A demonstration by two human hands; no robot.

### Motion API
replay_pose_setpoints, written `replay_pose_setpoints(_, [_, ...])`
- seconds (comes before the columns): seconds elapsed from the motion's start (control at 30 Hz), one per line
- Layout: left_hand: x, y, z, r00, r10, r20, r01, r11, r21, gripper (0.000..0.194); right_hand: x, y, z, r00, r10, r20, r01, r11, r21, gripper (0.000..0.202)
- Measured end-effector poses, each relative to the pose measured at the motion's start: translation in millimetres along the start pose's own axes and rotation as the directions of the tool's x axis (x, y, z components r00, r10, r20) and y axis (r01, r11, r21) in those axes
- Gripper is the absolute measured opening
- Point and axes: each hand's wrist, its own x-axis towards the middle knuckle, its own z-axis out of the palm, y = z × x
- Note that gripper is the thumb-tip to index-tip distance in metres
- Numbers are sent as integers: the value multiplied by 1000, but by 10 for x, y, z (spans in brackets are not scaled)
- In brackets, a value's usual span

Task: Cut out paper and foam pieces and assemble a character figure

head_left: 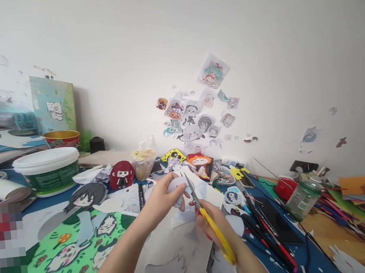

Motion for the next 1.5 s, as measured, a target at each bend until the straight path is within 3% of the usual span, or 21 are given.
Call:
replay_pose_setpoints(0.13, [-1,-24,6,999,6,32,-6,1000,4,18,1,11,9,1000,6,-8,-6,999,-45,64])
replay_pose_setpoints(0.47, [6,2,-20,998,-66,24,67,997,-49,22,6,-28,22,998,-10,-58,12,999,40,60])
replay_pose_setpoints(0.8, [42,-18,-75,983,-145,108,161,975,-152,35,17,60,-20,996,20,-90,-14,998,61,57])
replay_pose_setpoints(1.07, [103,-89,-63,981,-58,-183,38,993,-109,26,16,0,-24,1000,26,18,-25,997,-73,58])
replay_pose_setpoints(1.33, [71,-50,-19,962,7,-272,-43,991,-125,25,-15,-14,-29,993,51,105,-49,999,-20,57])
replay_pose_setpoints(1.5, [78,-121,81,981,-34,-192,22,998,-61,26,-1,-6,-5,995,58,78,-60,998,26,60])
